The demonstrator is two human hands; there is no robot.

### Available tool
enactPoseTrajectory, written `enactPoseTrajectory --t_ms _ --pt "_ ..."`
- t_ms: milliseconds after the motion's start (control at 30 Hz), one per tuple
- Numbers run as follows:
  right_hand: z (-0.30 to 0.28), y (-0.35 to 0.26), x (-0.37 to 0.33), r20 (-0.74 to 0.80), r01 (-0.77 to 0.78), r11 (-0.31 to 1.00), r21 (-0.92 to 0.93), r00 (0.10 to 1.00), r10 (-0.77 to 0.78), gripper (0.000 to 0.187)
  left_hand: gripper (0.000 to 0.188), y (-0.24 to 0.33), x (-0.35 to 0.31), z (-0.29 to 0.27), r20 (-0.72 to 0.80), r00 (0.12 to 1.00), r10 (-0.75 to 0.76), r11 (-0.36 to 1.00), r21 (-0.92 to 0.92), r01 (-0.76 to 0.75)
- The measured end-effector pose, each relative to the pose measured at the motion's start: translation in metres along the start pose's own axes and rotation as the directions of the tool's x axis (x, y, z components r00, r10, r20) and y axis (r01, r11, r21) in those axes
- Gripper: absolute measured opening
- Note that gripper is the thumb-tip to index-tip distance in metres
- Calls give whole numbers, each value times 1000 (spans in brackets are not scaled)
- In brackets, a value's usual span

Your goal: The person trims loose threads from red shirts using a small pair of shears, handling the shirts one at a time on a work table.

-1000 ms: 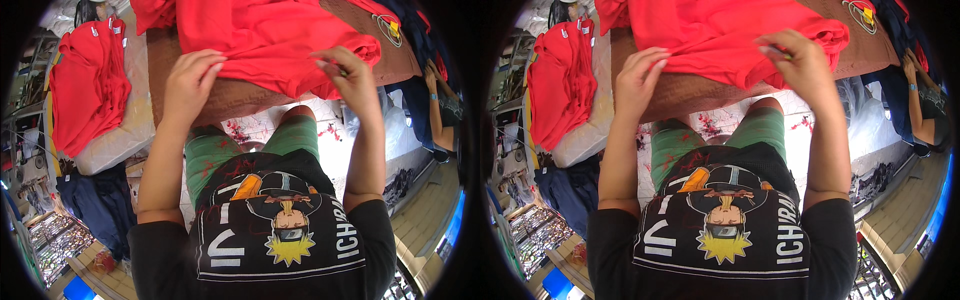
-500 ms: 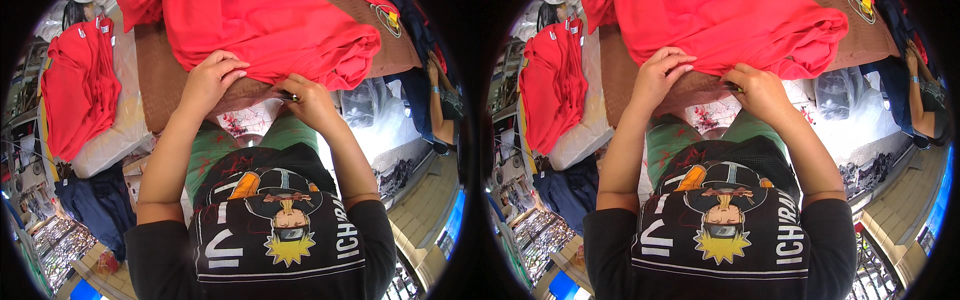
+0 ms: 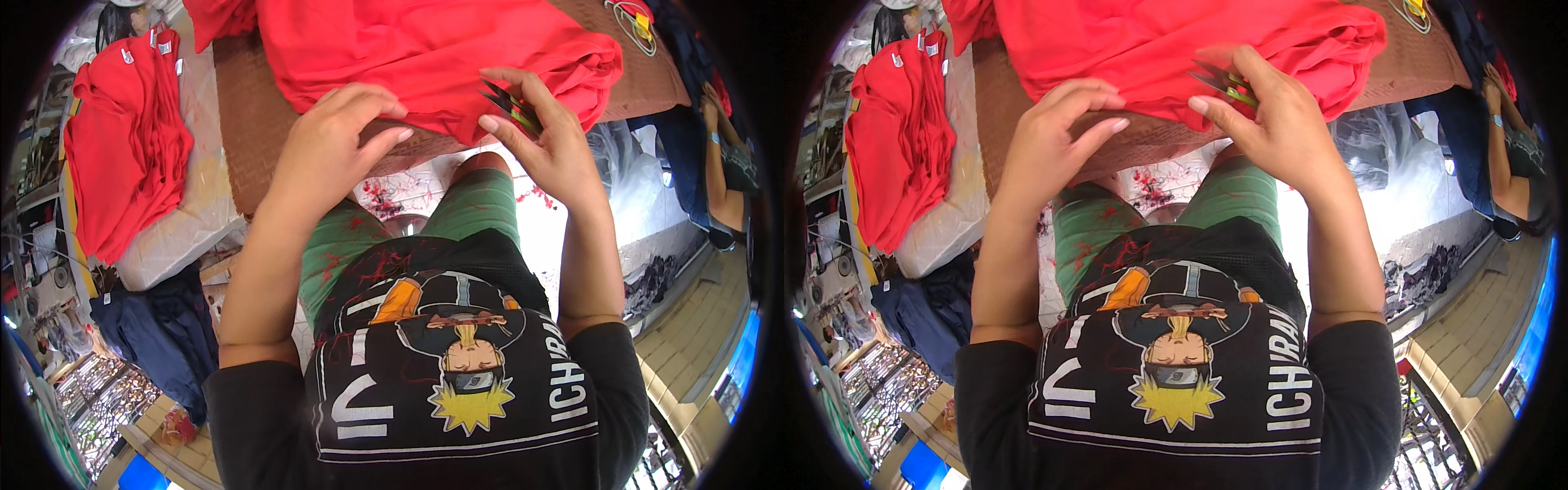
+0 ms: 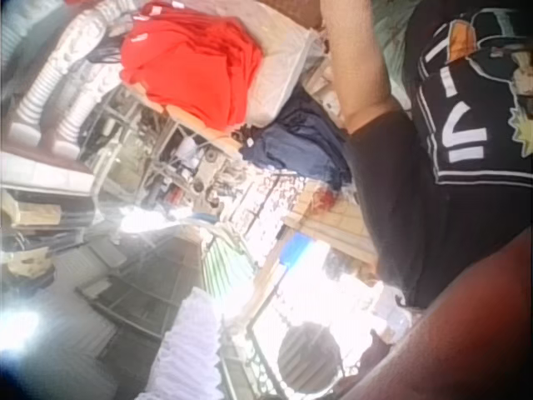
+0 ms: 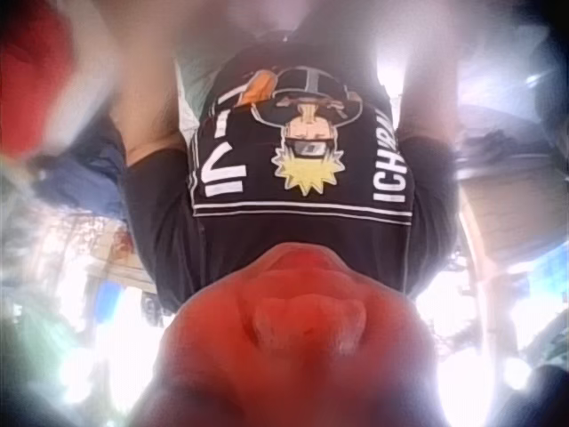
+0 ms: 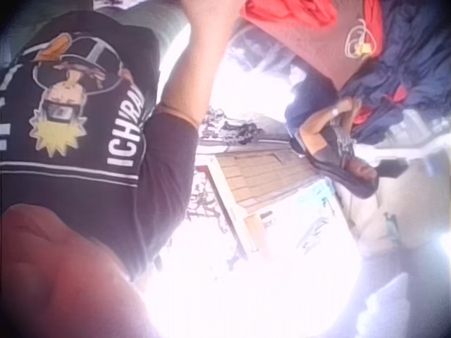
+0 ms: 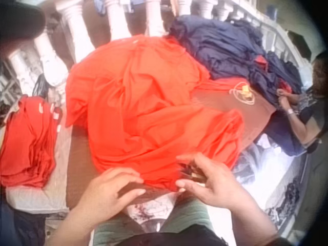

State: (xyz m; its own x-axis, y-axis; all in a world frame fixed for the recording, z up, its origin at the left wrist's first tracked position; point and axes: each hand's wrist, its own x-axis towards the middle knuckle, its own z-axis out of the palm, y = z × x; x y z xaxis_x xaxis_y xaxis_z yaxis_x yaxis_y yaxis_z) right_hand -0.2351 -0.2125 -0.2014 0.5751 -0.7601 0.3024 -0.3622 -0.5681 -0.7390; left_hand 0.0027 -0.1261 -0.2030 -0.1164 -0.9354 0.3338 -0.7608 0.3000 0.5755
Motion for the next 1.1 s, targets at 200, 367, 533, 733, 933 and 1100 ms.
enactPoseTrajectory --t_ms 200,367,533,733,933,1100 --pt "22 3 2 -71 -81 988 133 993 90 28 21 -8 5 50 -158 987 28 984 178 1" --pt "47 23 -9 4 -200 867 456 975 223 19 11 -11 -6 59 -233 972 38 987 160 0" --pt "47 22 -17 66 -264 879 398 963 260 16 10 -6 -16 54 -203 979 -24 998 52 36" --pt "45 23 -22 6 -108 954 279 994 111 17 13 -3 -20 53 -167 986 11 1000 23 -7" --pt "42 17 -25 20 1 999 36 1000 -2 20 15 -1 -21 54 -178 984 13 1000 -16 -16" --pt "41 11 -23 36 52 991 -127 998 -48 19 16 -1 -21 54 -181 983 12 1000 -6 -13"
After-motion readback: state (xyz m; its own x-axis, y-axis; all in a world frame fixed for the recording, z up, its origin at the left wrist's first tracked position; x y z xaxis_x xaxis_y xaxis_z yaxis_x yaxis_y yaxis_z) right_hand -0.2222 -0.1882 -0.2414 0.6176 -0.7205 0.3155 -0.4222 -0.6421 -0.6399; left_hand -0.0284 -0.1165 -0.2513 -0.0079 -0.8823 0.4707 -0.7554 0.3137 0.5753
